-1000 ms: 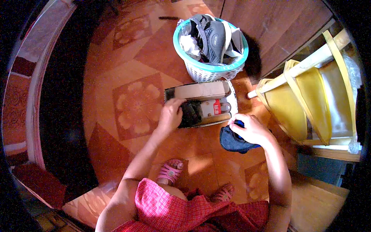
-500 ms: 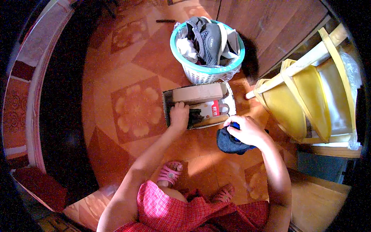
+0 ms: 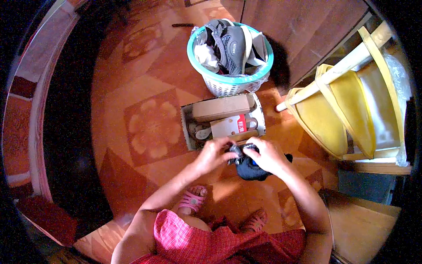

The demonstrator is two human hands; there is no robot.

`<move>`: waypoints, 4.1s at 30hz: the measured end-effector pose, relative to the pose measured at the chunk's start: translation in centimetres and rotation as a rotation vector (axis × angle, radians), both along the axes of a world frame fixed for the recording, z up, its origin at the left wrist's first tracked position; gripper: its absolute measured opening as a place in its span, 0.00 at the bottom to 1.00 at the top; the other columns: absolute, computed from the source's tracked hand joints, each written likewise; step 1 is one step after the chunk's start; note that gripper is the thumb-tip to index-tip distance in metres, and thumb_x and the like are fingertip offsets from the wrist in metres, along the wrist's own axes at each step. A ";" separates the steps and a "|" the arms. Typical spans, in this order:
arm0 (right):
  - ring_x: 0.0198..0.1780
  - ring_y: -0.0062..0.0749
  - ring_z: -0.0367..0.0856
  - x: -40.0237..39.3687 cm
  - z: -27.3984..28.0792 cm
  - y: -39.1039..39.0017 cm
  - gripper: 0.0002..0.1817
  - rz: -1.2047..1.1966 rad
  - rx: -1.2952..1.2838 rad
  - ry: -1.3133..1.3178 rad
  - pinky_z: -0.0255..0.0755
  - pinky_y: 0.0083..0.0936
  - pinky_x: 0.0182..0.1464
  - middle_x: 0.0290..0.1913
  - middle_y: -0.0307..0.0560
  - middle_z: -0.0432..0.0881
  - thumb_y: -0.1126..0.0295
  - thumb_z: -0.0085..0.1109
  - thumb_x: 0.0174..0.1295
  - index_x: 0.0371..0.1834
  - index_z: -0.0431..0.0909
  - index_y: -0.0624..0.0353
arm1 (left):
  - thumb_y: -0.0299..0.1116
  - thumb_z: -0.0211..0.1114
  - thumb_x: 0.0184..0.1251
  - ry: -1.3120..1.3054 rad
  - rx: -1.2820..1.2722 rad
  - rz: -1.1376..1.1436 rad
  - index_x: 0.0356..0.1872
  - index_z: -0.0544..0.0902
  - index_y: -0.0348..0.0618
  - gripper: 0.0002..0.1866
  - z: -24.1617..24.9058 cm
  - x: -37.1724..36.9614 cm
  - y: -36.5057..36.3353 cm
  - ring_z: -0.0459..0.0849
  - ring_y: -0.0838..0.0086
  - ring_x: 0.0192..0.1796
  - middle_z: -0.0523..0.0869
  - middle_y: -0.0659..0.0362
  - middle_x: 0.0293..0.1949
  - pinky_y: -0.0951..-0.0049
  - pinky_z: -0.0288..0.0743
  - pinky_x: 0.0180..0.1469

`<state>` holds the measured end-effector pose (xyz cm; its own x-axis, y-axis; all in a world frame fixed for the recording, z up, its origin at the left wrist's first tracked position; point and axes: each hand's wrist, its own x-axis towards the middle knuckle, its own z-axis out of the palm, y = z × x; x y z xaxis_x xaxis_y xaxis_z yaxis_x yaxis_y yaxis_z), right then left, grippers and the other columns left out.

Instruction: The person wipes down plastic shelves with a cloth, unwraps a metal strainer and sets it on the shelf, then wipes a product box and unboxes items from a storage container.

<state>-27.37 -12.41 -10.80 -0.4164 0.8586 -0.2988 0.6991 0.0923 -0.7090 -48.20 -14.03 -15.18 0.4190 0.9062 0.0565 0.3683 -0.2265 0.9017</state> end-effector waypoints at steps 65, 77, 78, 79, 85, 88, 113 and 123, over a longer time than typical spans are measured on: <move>0.40 0.40 0.81 3.3 -2.0 0.1 0.41 -0.203 -1.564 1.251 0.77 0.35 0.42 0.48 0.56 0.79 0.37 0.45 0.58 0.60 0.64 0.67 | 0.28 0.67 0.41 0.565 1.204 0.009 0.40 0.85 0.48 0.18 7.8 -5.0 -2.9 0.72 0.76 0.35 0.68 0.61 0.35 0.36 0.57 0.63; 0.46 0.47 0.79 2.9 -0.3 -3.4 0.44 -0.028 -1.402 1.549 0.73 0.39 0.50 0.54 0.63 0.73 0.38 0.44 0.57 0.64 0.58 0.68 | 0.35 0.80 0.35 -0.474 -0.436 0.476 0.64 0.56 0.39 0.52 2.3 -5.0 -3.6 0.66 0.67 0.61 0.66 0.55 0.60 0.61 0.57 0.66; 0.47 0.47 0.78 2.6 0.4 -3.4 0.45 -0.057 -1.408 1.568 0.72 0.39 0.51 0.54 0.62 0.74 0.37 0.44 0.56 0.63 0.58 0.68 | 0.34 0.82 0.32 -0.548 -0.539 0.436 0.66 0.55 0.37 0.56 1.7 -4.3 -4.0 0.64 0.66 0.64 0.65 0.55 0.63 0.65 0.60 0.65; 0.46 0.47 0.79 1.7 1.4 -3.6 0.45 -0.053 -1.510 1.638 0.73 0.39 0.50 0.54 0.62 0.74 0.37 0.43 0.56 0.63 0.59 0.69 | 0.33 0.80 0.35 -0.633 -0.524 0.390 0.65 0.58 0.37 0.52 1.9 -3.6 -3.8 0.66 0.67 0.62 0.68 0.56 0.61 0.66 0.61 0.64; 0.44 0.44 0.79 -0.7 2.4 -3.3 0.44 -0.106 -1.590 1.711 0.75 0.39 0.47 0.50 0.58 0.77 0.36 0.39 0.58 0.61 0.63 0.70 | 0.33 0.76 0.41 -0.886 -0.461 0.336 0.59 0.66 0.37 0.41 2.3 -2.0 -1.4 0.73 0.69 0.57 0.76 0.58 0.53 0.67 0.65 0.60; 0.43 0.44 0.80 -1.0 3.4 -3.2 0.47 -0.133 -1.638 1.686 0.75 0.38 0.46 0.50 0.56 0.77 0.32 0.37 0.57 0.60 0.64 0.69 | 0.35 0.77 0.40 -0.883 -0.375 0.346 0.58 0.66 0.36 0.41 2.2 -2.5 -1.0 0.74 0.68 0.55 0.76 0.57 0.51 0.68 0.66 0.59; 0.33 0.15 0.73 -0.4 14.0 0.0 0.09 -0.687 -0.212 0.789 0.66 0.13 0.38 0.32 0.32 0.77 0.69 0.61 0.57 0.38 0.76 0.58 | 0.35 0.78 0.42 -1.371 -0.584 0.287 0.62 0.59 0.46 0.45 0.8 -5.3 0.7 0.72 0.66 0.59 0.72 0.60 0.56 0.59 0.67 0.61; 0.39 0.26 0.79 -0.1 15.8 0.3 0.19 -0.922 -0.251 0.803 0.71 0.19 0.43 0.39 0.42 0.81 0.65 0.61 0.55 0.48 0.75 0.62 | 0.33 0.74 0.47 -1.524 -0.646 0.140 0.63 0.59 0.44 0.42 -2.0 -7.2 0.4 0.74 0.61 0.57 0.73 0.55 0.57 0.55 0.72 0.58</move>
